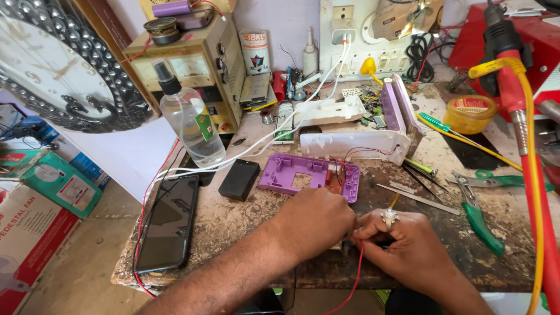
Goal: The person removes a battery from a purple plastic device housing, strips and solders wires to the battery terminals, then solders wires to a small circuit board. The person uses a soldering iron, wire strippers, and tweezers to complete the connections.
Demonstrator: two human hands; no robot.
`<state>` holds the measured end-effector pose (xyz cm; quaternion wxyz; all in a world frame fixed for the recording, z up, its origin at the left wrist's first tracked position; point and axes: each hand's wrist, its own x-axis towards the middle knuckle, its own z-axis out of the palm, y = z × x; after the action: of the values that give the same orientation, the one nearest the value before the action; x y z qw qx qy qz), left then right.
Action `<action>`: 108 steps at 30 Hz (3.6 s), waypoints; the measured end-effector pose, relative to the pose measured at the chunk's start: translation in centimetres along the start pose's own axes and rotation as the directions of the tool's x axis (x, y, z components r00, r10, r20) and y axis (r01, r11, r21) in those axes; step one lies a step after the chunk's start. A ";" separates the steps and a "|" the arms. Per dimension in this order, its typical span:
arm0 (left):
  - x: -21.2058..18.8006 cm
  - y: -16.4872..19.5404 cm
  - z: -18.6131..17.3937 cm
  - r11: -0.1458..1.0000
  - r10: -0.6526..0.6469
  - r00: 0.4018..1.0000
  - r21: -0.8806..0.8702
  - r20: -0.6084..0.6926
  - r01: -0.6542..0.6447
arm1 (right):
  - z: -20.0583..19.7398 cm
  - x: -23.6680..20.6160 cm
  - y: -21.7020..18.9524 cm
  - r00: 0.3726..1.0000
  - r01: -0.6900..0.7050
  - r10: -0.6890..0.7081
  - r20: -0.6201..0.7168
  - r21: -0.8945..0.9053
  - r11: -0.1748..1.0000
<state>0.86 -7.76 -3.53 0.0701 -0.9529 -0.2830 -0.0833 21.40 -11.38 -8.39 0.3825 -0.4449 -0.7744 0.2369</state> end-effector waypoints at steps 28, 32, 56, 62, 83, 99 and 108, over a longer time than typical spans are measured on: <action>-4.4 3.6 -0.7 0.877 -0.360 0.926 -0.378 -0.110 0.296 | 1.0 0.0 1.2 0.950 -0.243 0.290 -0.116 0.311 0.919; -4.2 4.3 -0.1 0.859 -0.394 0.915 -0.389 -0.084 0.334 | 1.1 0.6 0.6 0.930 -0.318 0.348 -0.121 0.211 0.924; -3.8 3.9 -0.1 0.873 -0.383 0.923 -0.341 -0.031 0.350 | 0.9 1.1 -0.3 0.965 -0.245 0.242 -0.097 -0.022 0.969; -3.8 3.9 -0.1 0.876 -0.377 0.926 -0.334 -0.025 0.348 | 0.9 1.1 -0.3 0.961 -0.262 0.261 -0.096 -0.001 0.965; -3.6 3.9 0.3 0.881 -0.366 0.930 -0.337 -0.037 0.333 | 1.1 1.0 -0.1 0.965 -0.246 0.247 -0.087 0.021 0.969; -3.7 3.9 0.6 0.890 -0.358 0.932 -0.326 -0.064 0.319 | 1.0 0.9 0.0 0.965 -0.249 0.249 -0.082 0.002 0.968; -5.0 3.3 0.0 0.828 -0.499 0.856 -0.369 -0.137 0.423 | 0.7 0.6 -0.4 0.948 -0.307 0.308 -0.086 0.025 0.951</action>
<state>-1.42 -13.18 -4.77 -0.0785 -0.8378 -0.4782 -0.2517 20.49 -11.07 -8.27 0.3775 -0.5679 -0.6765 0.2780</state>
